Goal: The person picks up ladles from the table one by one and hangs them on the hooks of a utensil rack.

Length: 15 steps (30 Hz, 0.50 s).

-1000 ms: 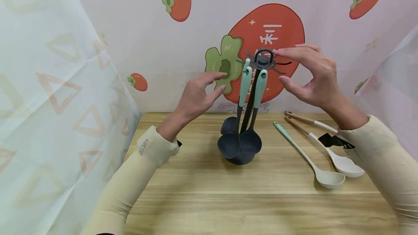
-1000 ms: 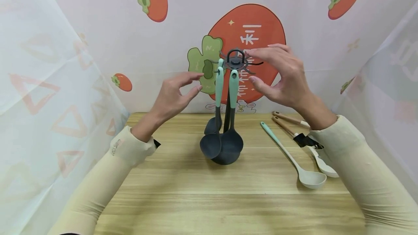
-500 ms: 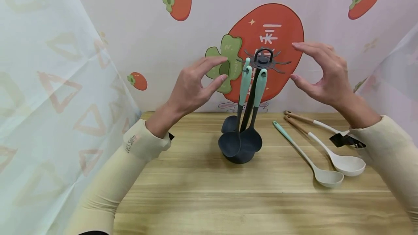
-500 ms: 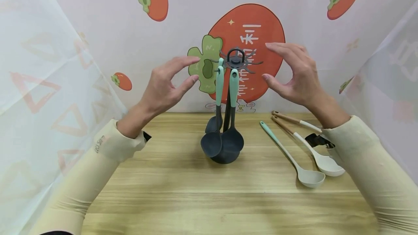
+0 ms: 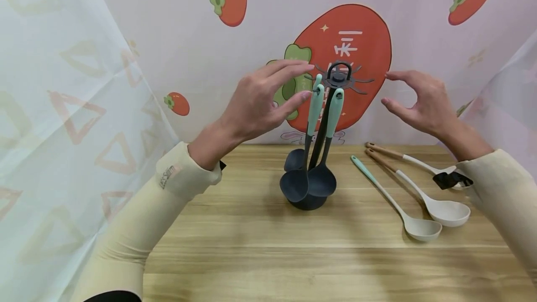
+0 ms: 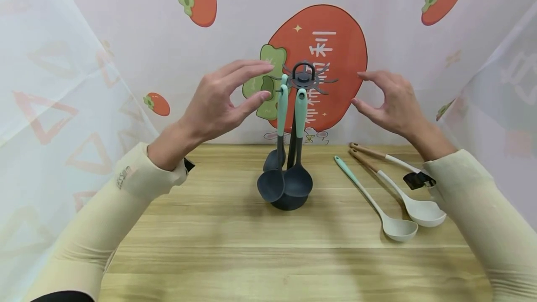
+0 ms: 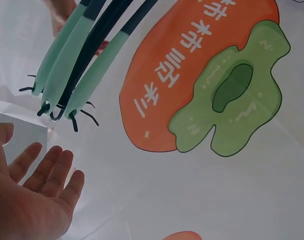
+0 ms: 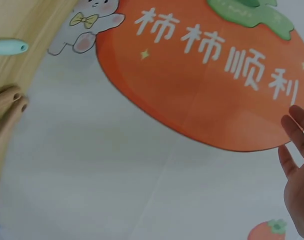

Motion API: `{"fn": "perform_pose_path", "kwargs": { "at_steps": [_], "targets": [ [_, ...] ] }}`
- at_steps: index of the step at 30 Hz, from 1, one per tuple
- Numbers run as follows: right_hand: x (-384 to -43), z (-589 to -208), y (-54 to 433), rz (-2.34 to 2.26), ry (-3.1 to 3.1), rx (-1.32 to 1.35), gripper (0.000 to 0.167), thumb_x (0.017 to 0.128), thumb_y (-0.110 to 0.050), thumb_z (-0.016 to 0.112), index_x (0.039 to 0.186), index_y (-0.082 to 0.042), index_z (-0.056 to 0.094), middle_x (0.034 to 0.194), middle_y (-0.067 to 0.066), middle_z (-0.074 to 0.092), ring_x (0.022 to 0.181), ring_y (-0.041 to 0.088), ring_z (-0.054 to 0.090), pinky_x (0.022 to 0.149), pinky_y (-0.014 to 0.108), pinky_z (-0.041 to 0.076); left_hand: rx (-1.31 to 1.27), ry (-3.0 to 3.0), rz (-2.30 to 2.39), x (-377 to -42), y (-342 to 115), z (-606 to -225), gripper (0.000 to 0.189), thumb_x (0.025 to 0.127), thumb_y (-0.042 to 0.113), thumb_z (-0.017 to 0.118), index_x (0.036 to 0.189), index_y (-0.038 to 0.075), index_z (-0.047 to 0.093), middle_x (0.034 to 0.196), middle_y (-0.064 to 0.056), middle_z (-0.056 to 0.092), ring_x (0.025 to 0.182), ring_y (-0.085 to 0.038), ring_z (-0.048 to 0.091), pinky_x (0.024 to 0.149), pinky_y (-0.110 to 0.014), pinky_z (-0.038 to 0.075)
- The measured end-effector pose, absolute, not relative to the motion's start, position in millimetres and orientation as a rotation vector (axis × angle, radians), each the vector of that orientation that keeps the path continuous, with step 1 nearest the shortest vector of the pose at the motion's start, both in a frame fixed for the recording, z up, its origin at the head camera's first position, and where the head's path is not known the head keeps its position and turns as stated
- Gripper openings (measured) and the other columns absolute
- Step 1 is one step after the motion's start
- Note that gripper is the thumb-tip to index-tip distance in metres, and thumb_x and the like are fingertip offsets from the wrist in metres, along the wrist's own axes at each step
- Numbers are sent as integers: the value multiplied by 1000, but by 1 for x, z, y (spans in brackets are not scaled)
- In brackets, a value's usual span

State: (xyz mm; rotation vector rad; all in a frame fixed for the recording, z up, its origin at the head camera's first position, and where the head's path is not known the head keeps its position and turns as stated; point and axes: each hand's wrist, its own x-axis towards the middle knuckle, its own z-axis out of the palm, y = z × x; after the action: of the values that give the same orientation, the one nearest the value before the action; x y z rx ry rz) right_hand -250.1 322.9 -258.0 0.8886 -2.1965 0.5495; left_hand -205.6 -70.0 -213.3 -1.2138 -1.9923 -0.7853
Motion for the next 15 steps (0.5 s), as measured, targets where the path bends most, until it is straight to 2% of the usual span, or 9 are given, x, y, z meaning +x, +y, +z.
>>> {"fn": "perform_pose_path", "kwargs": {
  "at_steps": [2, 4, 6, 8, 11, 13, 15],
  "targets": [
    [-252, -262, 327, 541, -2259, 855, 55, 84, -18, 82, 135, 0, 70, 127, 20, 74, 117, 40, 68, 108, 19, 39, -1226, -2005, -751, -205, -67, -211, 44, 101, 27, 75, 138, 4, 70, 137, -12, 70, 131, -22, 65, 106, -34, 53],
    [-253, -267, 331, 526, -2319, 814, 53, 84, -15, 84, 133, 0, 70, 126, 20, 74, 116, 43, 68, 108, 20, 40, -1237, -2023, -707, -204, -63, -209, 43, 102, 28, 73, 138, 4, 70, 137, -12, 70, 130, -23, 66, 107, -33, 52],
    [-255, -273, 336, 505, -2379, 771, 51, 86, -16, 83, 132, 0, 71, 127, 20, 73, 118, 44, 67, 110, 26, 44, -1246, -2045, -677, -204, -59, -208, 43, 102, 29, 72, 138, 5, 71, 136, -11, 71, 128, -22, 66, 104, -32, 54],
    [-257, -278, 340, 488, -2434, 735, 48, 88, -19, 82, 131, 1, 71, 127, 21, 73, 119, 44, 67, 110, 41, 49, -1248, -2064, -656, -203, -56, -207, 43, 103, 30, 71, 138, 6, 70, 137, -11, 70, 127, -22, 67, 99, -31, 55],
    [-259, -285, 346, 475, -2515, 697, 47, 93, -23, 79, 131, 2, 70, 128, 24, 72, 121, 46, 65, 104, 61, 49, -1250, -2078, -645, -204, -51, -206, 42, 104, 30, 70, 138, 6, 71, 137, -10, 70, 127, -22, 67, 97, -31, 56],
    [-262, -289, 349, 456, -2561, 686, 47, 94, -25, 77, 131, 3, 69, 126, 26, 72, 118, 47, 65, 98, 65, 48, -1241, -2097, -637, -204, -49, -206, 41, 104, 31, 70, 137, 7, 72, 137, -11, 70, 127, -22, 67, 98, -31, 56],
    [-265, -292, 351, 435, -2604, 675, 47, 95, -27, 76, 130, 4, 70, 123, 28, 72, 113, 48, 67, 93, 65, 50, -1232, -2118, -638, -204, -47, -206, 40, 104, 31, 71, 136, 8, 73, 138, -11, 70, 129, -22, 66, 100, -32, 56]
  ]
}}
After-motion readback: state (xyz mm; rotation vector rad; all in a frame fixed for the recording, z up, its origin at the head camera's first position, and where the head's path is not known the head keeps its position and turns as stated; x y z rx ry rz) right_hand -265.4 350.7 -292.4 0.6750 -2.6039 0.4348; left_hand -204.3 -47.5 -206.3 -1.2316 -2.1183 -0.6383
